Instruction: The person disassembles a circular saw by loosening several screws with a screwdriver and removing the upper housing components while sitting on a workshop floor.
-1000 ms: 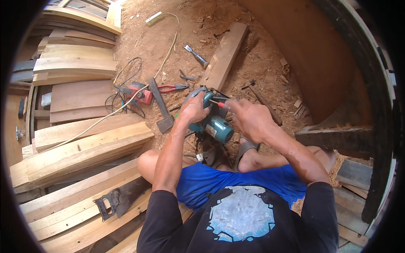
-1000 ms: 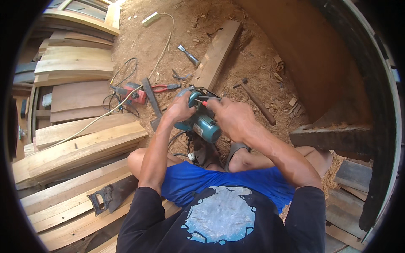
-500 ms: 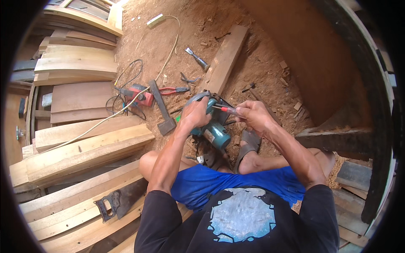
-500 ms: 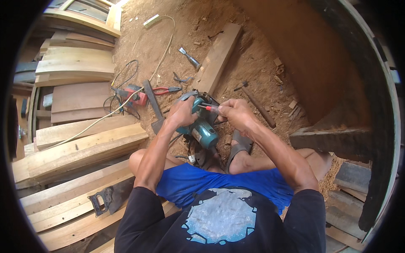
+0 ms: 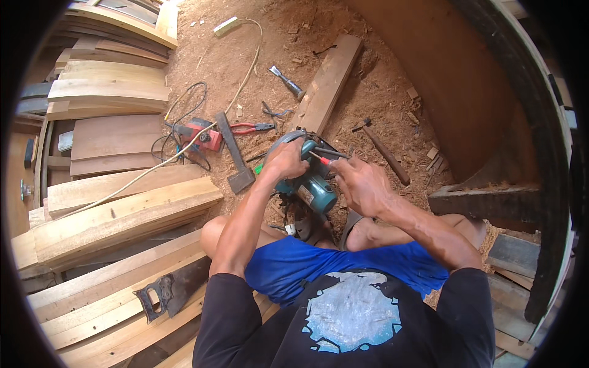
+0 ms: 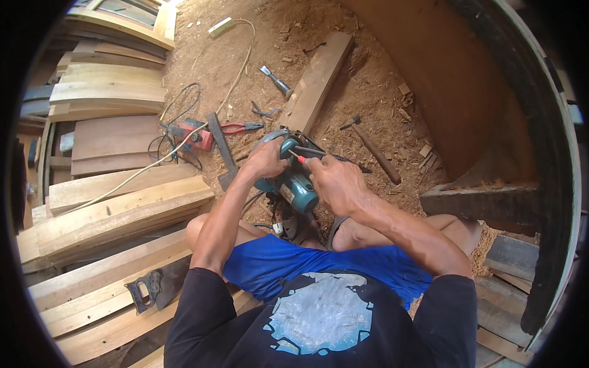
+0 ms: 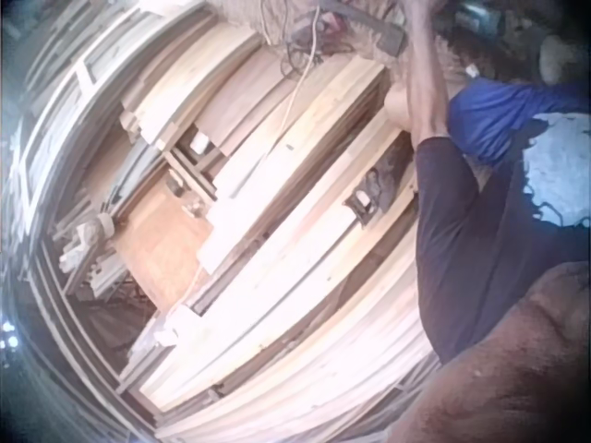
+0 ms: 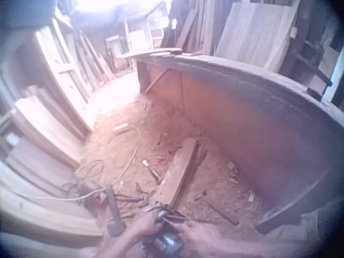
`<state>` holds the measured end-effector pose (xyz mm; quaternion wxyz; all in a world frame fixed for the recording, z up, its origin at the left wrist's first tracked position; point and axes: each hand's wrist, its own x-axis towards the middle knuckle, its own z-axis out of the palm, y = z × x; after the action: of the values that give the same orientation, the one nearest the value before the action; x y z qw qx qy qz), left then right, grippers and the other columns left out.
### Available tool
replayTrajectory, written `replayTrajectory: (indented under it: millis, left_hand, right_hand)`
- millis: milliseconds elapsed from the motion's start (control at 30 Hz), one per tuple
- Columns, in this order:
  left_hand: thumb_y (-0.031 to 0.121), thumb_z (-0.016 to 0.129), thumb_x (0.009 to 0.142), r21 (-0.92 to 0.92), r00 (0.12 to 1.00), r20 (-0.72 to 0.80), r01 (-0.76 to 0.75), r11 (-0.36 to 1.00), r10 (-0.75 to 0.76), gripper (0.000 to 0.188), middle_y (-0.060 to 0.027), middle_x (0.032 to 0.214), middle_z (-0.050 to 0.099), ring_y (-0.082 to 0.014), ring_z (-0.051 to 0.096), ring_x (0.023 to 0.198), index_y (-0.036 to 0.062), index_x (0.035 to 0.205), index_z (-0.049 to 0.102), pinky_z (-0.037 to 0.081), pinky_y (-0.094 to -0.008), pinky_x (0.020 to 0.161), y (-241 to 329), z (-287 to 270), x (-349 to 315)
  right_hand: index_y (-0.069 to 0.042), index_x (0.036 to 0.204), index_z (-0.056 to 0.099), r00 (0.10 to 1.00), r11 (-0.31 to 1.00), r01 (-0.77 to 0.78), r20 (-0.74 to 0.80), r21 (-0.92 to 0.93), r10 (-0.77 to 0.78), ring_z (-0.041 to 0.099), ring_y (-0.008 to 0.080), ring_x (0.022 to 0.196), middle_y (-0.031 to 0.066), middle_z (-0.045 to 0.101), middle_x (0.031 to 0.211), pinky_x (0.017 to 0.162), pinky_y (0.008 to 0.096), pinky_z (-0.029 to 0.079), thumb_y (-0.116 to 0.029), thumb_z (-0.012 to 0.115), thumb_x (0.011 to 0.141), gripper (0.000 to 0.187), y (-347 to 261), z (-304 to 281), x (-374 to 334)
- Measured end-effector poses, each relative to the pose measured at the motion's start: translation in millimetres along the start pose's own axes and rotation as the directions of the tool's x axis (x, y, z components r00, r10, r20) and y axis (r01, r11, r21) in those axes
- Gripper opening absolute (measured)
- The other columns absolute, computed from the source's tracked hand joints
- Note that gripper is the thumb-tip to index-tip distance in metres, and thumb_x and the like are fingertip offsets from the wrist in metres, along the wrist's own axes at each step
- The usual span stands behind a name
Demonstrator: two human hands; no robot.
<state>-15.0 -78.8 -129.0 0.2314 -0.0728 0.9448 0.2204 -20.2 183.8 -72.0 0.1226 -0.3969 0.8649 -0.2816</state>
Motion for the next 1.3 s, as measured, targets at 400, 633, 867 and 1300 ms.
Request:
replayTrajectory:
  millis: [400,633,867,1300]
  left_hand:
    - [0.020,0.076,0.080,-0.019,0.997,-0.069,-0.045,0.999,0.044,0.051,-0.0276,0.128,0.069,-0.0434,0.064,0.127,0.0007,0.126,0.066,0.051,-0.0492,0.109,-5.7,4.8,1.1]
    - [0.022,0.077,0.084,-0.162,0.998,0.069,0.018,0.987,-0.006,0.047,-0.0273,0.122,0.073,-0.0427,0.068,0.123,0.0019,0.125,0.065,0.052,-0.0506,0.105,-6.2,-6.2,-0.4]
    - [0.021,0.075,0.085,-0.180,0.998,0.055,0.016,0.984,-0.006,0.047,-0.0293,0.127,0.070,-0.0445,0.065,0.126,-0.0001,0.125,0.063,0.051,-0.0514,0.107,-1.5,-4.1,0.1]
    - [0.012,0.072,0.089,-0.286,0.996,0.086,0.040,0.957,-0.015,0.032,-0.0136,0.084,0.073,-0.0229,0.073,0.070,0.0022,0.119,0.065,0.057,-0.0401,0.064,-0.2,-12.7,-4.2]
  right_hand:
    - [-0.002,0.132,0.065,0.834,0.427,-0.506,0.299,0.750,0.463,0.070,0.0203,0.079,0.0103,0.073,0.091,0.066,0.0396,0.055,-0.021,0.068,0.103,0.034,22.5,13.5,6.5]
    - [-0.014,0.142,0.062,0.989,0.988,0.042,0.147,-0.146,-0.020,0.073,0.0455,0.097,0.0231,0.069,0.113,0.081,0.0534,0.059,-0.007,0.067,0.090,0.052,0.0,-12.3,2.8]
    - [-0.004,0.135,0.069,0.992,0.964,-0.010,-0.118,0.267,0.043,0.075,0.0385,0.102,0.0220,0.076,0.117,0.091,0.0449,0.060,-0.002,0.068,0.092,0.043,12.4,16.4,-0.8]
    - [-0.006,0.148,0.054,0.943,0.956,0.279,-0.217,0.091,-0.254,0.074,0.0361,0.086,0.0185,0.074,0.107,0.069,0.0486,0.059,-0.004,0.069,0.093,0.057,21.8,-2.8,1.2]
